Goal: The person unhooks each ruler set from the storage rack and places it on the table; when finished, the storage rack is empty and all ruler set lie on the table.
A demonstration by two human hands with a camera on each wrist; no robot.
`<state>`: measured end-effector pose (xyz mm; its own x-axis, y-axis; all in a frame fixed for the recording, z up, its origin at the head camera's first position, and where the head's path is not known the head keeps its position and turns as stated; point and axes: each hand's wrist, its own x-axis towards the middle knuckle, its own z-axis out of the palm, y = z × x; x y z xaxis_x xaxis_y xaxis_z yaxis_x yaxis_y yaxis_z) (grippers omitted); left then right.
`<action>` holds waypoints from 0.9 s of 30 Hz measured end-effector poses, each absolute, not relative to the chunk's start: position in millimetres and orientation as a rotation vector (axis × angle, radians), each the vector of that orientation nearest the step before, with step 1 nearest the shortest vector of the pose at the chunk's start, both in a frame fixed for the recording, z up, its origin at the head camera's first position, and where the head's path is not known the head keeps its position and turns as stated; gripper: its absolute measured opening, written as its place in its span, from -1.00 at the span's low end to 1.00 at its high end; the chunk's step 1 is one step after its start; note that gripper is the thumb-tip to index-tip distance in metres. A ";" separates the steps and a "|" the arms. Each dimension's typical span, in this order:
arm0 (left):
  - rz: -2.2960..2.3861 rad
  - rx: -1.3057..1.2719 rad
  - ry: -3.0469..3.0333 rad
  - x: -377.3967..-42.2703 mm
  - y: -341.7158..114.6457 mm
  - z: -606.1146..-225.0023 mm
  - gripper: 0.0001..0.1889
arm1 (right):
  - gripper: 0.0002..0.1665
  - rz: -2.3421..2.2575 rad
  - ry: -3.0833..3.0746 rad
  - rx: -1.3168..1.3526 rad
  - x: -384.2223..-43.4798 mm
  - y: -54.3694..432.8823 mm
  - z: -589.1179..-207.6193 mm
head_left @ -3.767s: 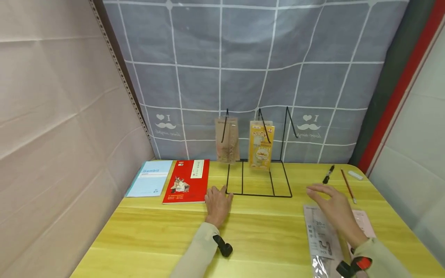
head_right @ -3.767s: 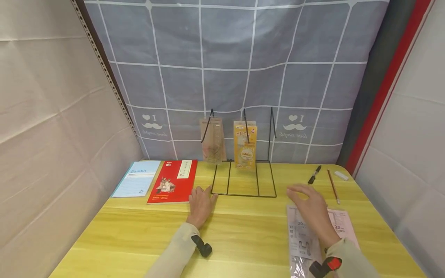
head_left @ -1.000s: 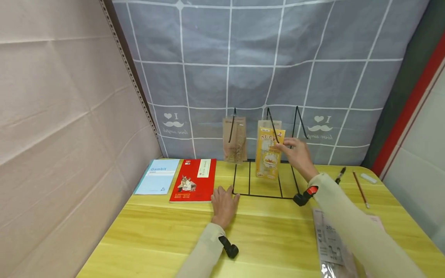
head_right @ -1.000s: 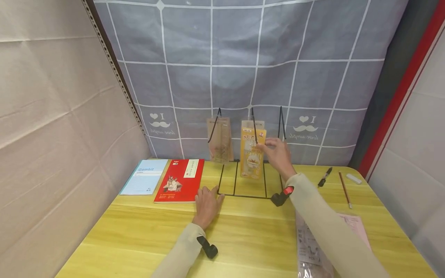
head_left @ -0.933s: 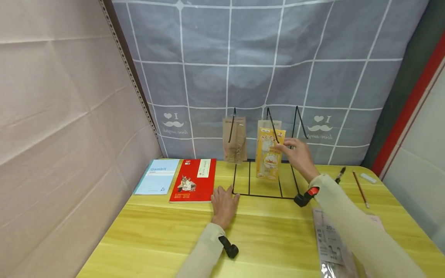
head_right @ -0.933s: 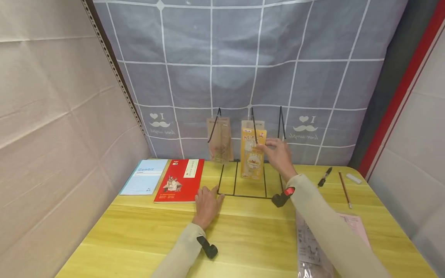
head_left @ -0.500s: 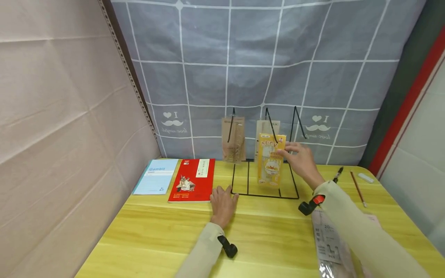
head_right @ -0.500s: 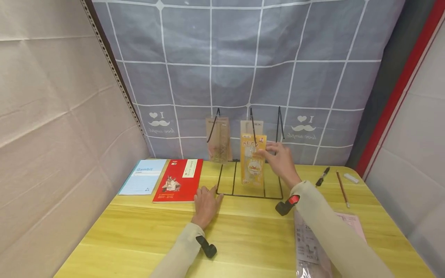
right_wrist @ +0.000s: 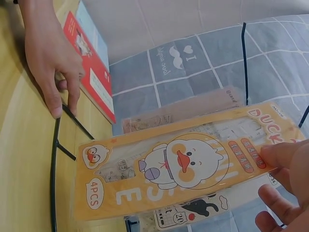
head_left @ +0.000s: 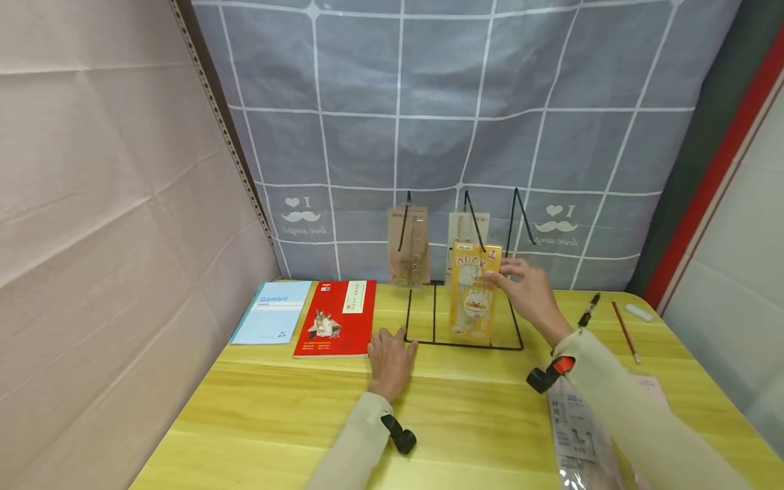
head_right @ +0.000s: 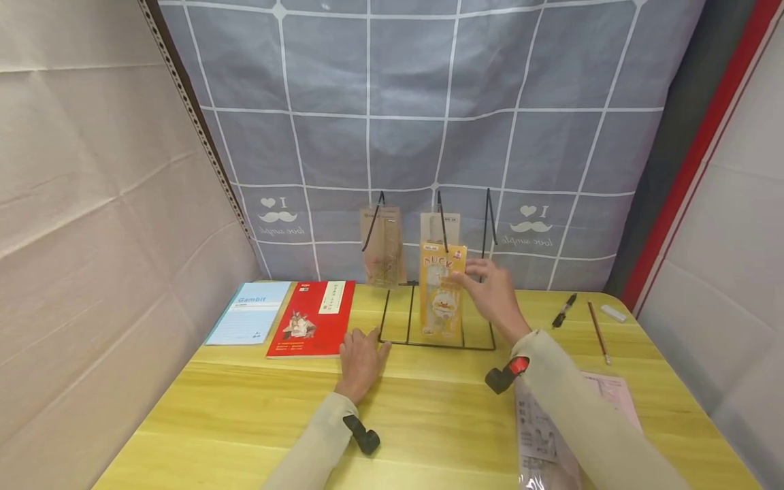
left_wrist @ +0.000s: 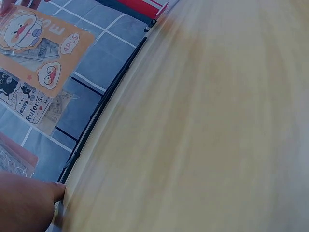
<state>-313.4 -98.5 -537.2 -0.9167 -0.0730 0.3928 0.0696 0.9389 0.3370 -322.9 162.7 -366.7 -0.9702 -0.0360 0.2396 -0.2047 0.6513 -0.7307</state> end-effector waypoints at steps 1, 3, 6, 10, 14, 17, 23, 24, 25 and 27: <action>-0.488 0.000 -2.682 -313.3 -98.5 -537.5 -0.51 | -0.19 1.216 -2.665 0.198 -321.4 162.5 -366.7; -0.486 -0.004 -2.674 -313.5 -98.6 -538.1 -0.51 | -0.19 1.225 -2.665 0.197 -318.3 162.8 -366.8; -0.485 -0.006 -2.670 -313.9 -98.6 -538.7 -0.51 | -0.20 1.237 -2.667 0.195 -312.8 163.2 -367.1; -0.487 -0.002 -2.680 -314.5 -98.6 -539.3 -0.51 | -0.22 1.242 -2.662 0.205 -305.8 164.0 -368.1; -0.473 0.000 -2.688 -315.5 -98.9 -539.6 -0.50 | -0.23 1.245 -2.653 0.217 -298.6 164.3 -368.7; -0.467 0.001 -2.692 -315.8 -99.0 -539.1 -0.50 | -0.22 1.249 -2.651 0.212 -293.2 164.1 -369.2; -0.469 -0.002 -2.696 -315.1 -99.0 -539.1 -0.49 | -0.23 1.255 -2.638 0.205 -284.7 164.5 -371.2; -0.470 -0.002 -2.696 -314.8 -99.0 -539.1 -0.49 | -0.23 1.253 -2.638 0.209 -282.9 164.7 -371.2; -0.473 -0.003 -2.695 -314.5 -99.1 -539.0 -0.49 | -0.24 1.253 -2.637 0.215 -280.9 164.8 -371.1; -0.477 -0.002 -2.694 -314.0 -99.0 -538.9 -0.50 | -0.26 1.261 -2.638 0.227 -276.4 165.4 -370.7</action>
<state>-314.0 -99.0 -538.9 -0.9189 -0.0671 0.3888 0.0704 0.9418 0.3288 -276.4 165.4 -370.7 -0.9665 -0.0483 0.2522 -0.2266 0.6223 -0.7493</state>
